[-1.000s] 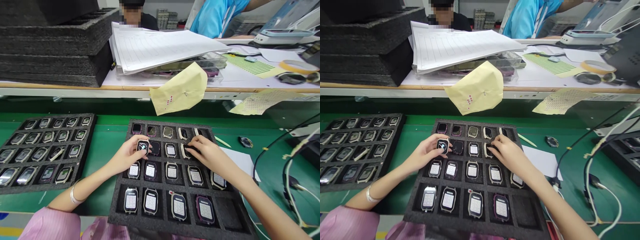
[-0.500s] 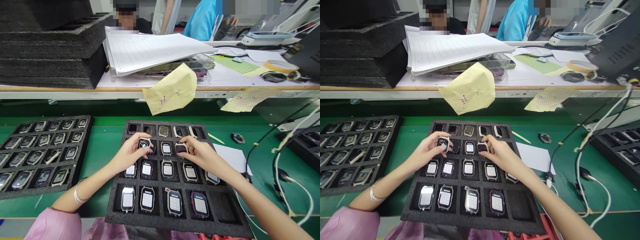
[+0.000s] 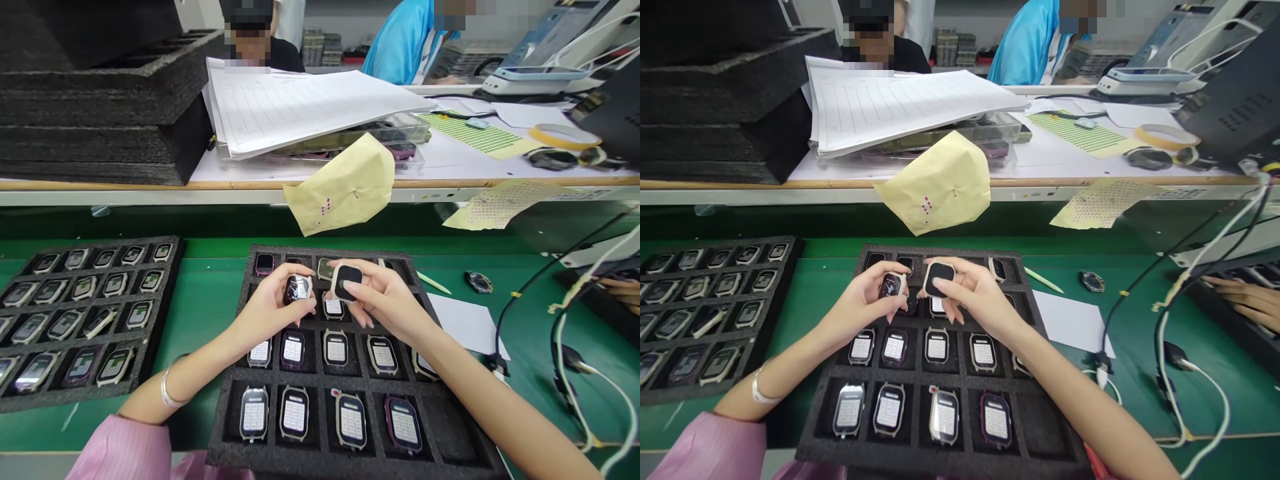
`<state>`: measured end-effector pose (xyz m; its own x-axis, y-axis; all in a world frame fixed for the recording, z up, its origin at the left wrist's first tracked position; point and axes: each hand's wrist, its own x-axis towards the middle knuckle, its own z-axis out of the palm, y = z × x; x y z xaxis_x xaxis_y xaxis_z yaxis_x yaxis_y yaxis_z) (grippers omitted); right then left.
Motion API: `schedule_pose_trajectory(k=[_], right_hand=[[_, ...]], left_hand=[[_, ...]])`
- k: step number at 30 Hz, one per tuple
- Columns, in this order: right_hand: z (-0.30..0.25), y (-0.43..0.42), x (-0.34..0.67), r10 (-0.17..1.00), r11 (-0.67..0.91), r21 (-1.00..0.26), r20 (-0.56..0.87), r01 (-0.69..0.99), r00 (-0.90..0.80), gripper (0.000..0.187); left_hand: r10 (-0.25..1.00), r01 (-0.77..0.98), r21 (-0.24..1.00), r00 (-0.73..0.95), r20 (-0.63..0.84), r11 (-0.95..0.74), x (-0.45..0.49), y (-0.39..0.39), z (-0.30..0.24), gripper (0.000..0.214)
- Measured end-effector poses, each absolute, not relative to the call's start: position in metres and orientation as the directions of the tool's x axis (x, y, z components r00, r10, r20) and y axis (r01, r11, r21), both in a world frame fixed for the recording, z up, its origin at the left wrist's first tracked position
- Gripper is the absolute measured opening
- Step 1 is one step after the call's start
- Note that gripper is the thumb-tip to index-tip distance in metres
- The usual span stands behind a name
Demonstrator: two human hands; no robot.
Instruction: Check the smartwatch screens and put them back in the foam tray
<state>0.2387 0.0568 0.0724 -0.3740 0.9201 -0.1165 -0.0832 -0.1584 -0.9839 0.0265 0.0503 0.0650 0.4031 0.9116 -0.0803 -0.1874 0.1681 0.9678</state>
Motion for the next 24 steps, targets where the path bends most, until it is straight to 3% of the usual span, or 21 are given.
schedule_pose_trajectory(k=[7,12,20,24], right_hand=[[0.062,0.059,0.239,0.885,-0.264,-0.96,-0.202,-0.095,-0.42,0.025],[0.058,0.05,0.246,0.87,-0.309,-0.95,-0.264,-0.043,-0.417,0.041],[0.056,0.047,0.255,0.839,-0.365,-0.897,-0.201,-0.249,-0.505,0.059],[0.051,0.046,0.253,0.847,-0.367,-0.883,-0.188,-0.292,-0.497,0.05]], left_hand=[[0.917,-0.201,0.966,0.392,-0.075,0.165,0.031,0.064,0.064,0.034],[0.906,-0.191,0.966,0.416,-0.08,0.173,0.036,0.065,0.059,0.034],[0.918,-0.142,0.972,0.378,-0.12,0.186,0.035,0.061,0.056,0.032],[0.918,-0.12,0.973,0.371,-0.139,0.196,0.032,0.056,0.058,0.033]])
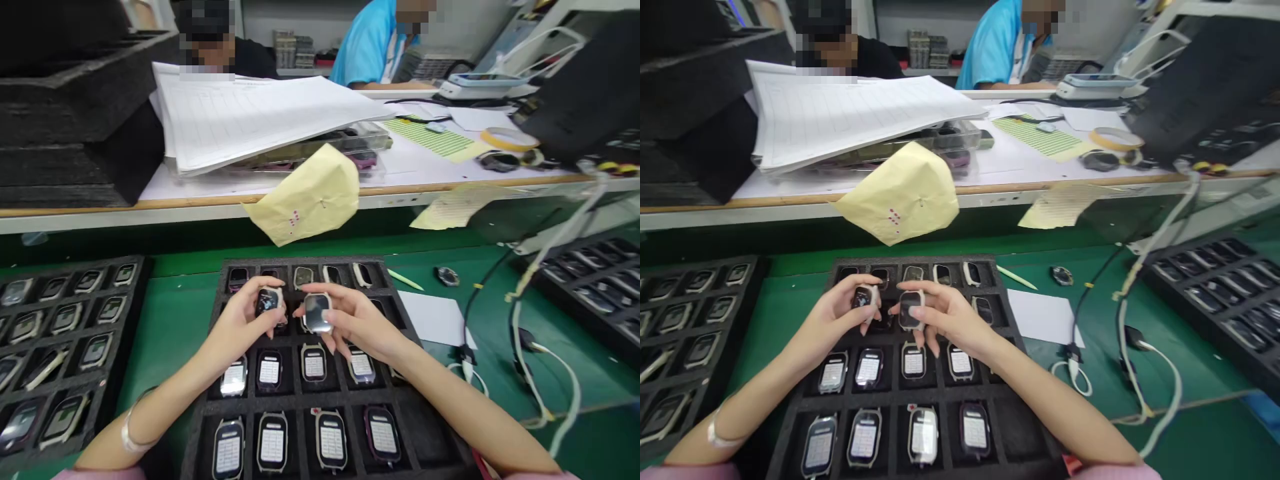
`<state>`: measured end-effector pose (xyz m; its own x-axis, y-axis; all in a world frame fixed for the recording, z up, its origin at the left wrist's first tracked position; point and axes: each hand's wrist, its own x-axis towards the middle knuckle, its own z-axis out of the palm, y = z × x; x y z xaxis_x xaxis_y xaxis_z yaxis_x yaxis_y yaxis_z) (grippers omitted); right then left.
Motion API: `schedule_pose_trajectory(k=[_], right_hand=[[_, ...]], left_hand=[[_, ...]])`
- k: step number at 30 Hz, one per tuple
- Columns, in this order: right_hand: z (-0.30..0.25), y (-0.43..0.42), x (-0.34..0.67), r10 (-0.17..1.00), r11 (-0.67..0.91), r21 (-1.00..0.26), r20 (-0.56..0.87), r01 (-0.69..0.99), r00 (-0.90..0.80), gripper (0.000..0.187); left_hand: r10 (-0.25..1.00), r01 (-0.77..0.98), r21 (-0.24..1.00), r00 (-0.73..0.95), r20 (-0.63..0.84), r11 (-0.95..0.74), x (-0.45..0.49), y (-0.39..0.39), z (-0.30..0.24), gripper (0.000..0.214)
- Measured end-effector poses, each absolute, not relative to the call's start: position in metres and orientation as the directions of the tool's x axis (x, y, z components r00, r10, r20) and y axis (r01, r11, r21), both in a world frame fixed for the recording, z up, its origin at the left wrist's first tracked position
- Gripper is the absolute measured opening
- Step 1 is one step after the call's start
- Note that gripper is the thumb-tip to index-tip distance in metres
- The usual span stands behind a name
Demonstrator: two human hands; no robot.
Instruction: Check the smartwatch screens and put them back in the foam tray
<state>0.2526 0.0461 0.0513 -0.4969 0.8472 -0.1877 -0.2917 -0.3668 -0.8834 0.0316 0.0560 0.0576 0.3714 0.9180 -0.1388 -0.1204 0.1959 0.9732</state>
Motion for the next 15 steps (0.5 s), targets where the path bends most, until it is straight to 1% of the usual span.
schedule_pose_trajectory(k=[1,3,6,9,11,15], right_hand=[[0.051,0.045,0.252,0.852,-0.367,-0.878,-0.185,-0.308,-0.489,0.047],[0.05,0.043,0.251,0.86,-0.373,-0.856,-0.175,-0.357,-0.479,0.049],[0.048,0.042,0.254,0.833,-0.429,-0.799,-0.169,-0.421,-0.527,0.054],[0.045,0.042,0.26,0.804,-0.465,-0.775,-0.166,-0.428,-0.571,0.052],[0.043,0.042,0.264,0.79,-0.474,-0.773,-0.163,-0.421,-0.591,0.05],[0.043,0.041,0.266,0.782,-0.469,-0.766,-0.128,-0.44,-0.61,0.047]], left_hand=[[0.919,-0.108,0.974,0.366,-0.148,0.2,0.03,0.054,0.057,0.033],[0.918,-0.082,0.973,0.356,-0.175,0.218,0.028,0.048,0.056,0.035],[0.91,-0.034,0.958,0.324,-0.258,0.284,0.025,0.042,0.053,0.041],[0.904,0.016,0.947,0.292,-0.311,0.321,0.027,0.038,0.052,0.044],[0.908,0.032,0.95,0.287,-0.305,0.309,0.03,0.036,0.053,0.043],[0.933,0.013,0.974,0.282,-0.222,0.228,0.037,0.035,0.056,0.036]])
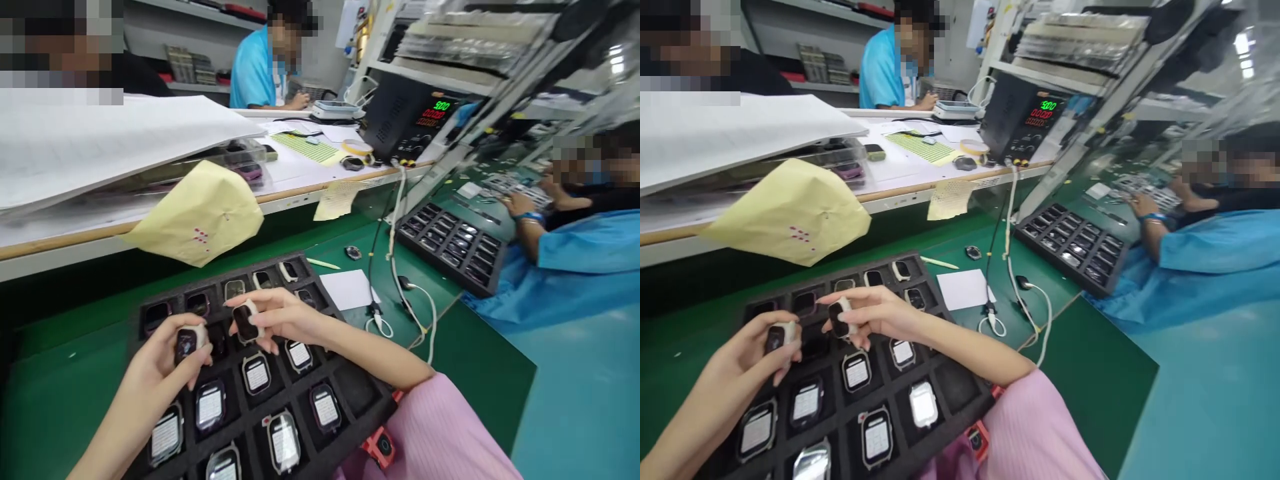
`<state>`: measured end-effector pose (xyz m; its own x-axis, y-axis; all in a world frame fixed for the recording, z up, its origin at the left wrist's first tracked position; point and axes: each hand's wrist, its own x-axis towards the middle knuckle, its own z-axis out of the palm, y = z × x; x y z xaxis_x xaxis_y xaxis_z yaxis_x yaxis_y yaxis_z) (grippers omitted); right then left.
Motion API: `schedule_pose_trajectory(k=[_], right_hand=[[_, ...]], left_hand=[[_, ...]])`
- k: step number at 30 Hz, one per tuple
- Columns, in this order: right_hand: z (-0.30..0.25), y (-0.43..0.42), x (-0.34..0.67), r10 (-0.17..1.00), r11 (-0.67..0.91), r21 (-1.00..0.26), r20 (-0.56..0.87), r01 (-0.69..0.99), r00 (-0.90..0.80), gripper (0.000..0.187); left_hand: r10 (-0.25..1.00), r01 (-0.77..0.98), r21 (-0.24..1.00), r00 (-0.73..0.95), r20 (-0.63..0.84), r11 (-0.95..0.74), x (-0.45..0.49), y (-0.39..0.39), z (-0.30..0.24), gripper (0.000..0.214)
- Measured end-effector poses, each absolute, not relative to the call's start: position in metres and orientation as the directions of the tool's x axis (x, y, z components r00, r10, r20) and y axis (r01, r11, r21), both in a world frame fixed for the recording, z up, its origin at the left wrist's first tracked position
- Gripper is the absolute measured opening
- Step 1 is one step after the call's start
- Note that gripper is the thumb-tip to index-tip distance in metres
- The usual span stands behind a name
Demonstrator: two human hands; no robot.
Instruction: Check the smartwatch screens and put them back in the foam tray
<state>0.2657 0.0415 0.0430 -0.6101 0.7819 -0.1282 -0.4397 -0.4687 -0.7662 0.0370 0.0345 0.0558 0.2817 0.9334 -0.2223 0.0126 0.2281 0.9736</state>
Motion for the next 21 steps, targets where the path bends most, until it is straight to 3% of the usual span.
schedule_pose_trajectory(k=[7,21], right_hand=[[0.045,0.0479,0.2623,0.81,-0.423,-0.785,-0.103,-0.452,-0.578,0.039],[0.0434,0.0489,0.2579,0.816,-0.424,-0.824,-0.167,-0.377,-0.553,0.037]], left_hand=[[0.917,0.052,0.996,0.389,-0.088,0.074,0.0359,0.0406,0.0539,0.017],[0.888,0.114,0.993,0.454,-0.074,0.024,0.0344,0.0405,0.0557,0.023]])
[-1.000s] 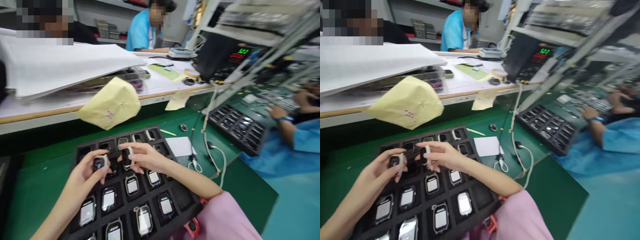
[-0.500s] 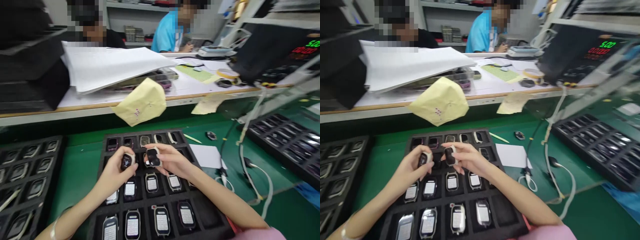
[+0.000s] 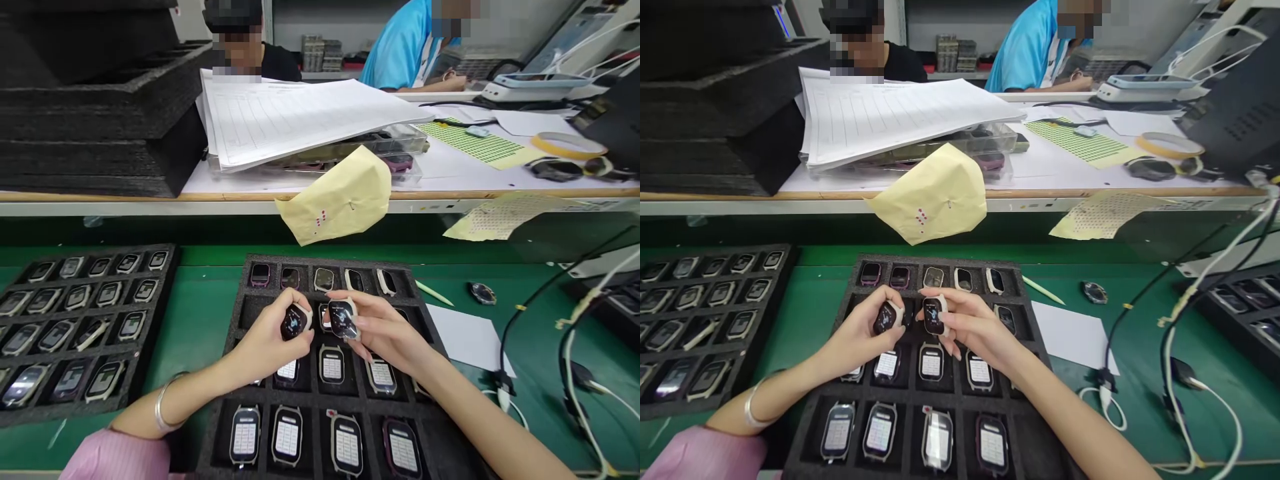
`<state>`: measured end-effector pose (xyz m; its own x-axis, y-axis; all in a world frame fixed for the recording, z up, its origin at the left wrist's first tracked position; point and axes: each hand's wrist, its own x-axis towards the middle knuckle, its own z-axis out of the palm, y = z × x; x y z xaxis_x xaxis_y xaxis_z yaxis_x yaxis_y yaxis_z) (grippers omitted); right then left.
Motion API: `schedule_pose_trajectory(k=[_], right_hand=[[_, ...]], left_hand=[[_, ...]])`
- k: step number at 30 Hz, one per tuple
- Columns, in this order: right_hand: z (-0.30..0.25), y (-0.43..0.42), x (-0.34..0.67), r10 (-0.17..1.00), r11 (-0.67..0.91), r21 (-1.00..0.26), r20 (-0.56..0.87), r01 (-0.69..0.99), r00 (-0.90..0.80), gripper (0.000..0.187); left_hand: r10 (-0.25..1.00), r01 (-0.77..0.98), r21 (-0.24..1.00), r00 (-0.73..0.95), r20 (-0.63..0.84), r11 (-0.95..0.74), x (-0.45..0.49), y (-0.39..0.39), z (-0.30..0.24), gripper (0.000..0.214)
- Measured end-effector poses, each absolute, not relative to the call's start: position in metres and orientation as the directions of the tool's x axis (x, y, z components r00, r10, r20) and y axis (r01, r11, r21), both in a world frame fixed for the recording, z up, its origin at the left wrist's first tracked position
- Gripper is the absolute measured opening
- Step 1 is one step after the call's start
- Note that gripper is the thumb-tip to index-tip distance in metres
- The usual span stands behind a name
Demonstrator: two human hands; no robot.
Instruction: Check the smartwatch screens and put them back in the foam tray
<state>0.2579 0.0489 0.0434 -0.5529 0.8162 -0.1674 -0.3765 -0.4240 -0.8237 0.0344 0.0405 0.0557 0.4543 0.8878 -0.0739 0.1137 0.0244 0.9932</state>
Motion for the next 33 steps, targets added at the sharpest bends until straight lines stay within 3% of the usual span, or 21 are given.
schedule_pose_trajectory(k=[19,24,33], right_hand=[[0.0486,0.0473,0.2537,0.832,-0.425,-0.849,-0.23,-0.314,-0.505,0.042],[0.0493,0.0469,0.253,0.84,-0.414,-0.862,-0.238,-0.293,-0.488,0.037],[0.0478,0.0465,0.2531,0.84,-0.41,-0.869,-0.241,-0.278,-0.487,0.044]], left_hand=[[0.89,0.086,0.996,0.452,-0.062,0.025,0.036,0.0412,0.0536,0.021],[0.888,0.107,0.994,0.454,-0.072,0.026,0.0354,0.0411,0.0539,0.021],[0.892,0.177,0.984,0.443,-0.083,0.004,0.035,0.0411,0.0569,0.022]])
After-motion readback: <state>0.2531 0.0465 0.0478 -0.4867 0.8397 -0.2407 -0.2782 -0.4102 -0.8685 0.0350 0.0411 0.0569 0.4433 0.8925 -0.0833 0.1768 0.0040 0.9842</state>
